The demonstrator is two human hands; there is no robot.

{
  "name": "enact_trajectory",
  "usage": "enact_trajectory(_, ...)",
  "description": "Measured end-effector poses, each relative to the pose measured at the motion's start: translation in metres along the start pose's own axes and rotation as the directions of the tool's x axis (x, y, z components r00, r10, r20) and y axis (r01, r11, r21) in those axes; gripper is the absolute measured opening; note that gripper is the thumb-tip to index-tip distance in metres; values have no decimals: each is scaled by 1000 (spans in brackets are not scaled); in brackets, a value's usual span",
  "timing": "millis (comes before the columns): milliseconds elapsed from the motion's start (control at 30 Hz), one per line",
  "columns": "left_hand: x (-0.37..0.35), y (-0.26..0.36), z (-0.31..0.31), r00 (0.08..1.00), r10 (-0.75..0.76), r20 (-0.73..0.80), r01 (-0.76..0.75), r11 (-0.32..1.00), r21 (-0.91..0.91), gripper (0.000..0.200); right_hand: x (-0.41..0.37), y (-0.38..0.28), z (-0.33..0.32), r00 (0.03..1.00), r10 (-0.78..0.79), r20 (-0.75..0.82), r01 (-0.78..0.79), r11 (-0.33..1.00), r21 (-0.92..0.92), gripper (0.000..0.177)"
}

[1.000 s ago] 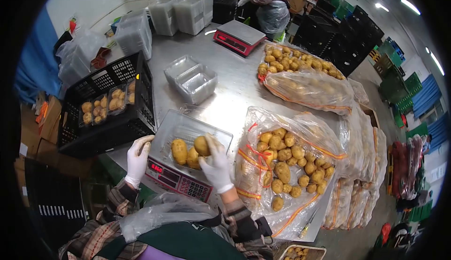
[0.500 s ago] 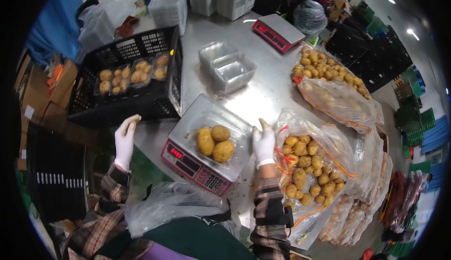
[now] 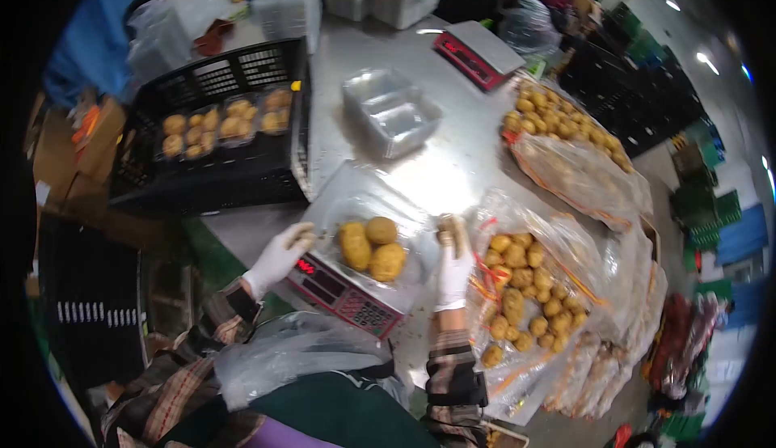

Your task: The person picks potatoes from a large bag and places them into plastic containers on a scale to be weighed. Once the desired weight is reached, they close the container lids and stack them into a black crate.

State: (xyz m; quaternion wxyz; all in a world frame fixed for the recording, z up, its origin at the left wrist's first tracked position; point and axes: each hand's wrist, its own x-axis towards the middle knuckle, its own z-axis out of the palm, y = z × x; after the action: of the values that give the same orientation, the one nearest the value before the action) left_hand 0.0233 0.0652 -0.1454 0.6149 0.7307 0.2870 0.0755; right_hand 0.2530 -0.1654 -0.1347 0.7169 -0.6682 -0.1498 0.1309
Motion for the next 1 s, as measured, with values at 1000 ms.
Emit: enact_trajectory(1000,41,65,101,835,419,356,-531,449,719,66,-105,38,-284,865,156,-478,-320,903,-286,41)
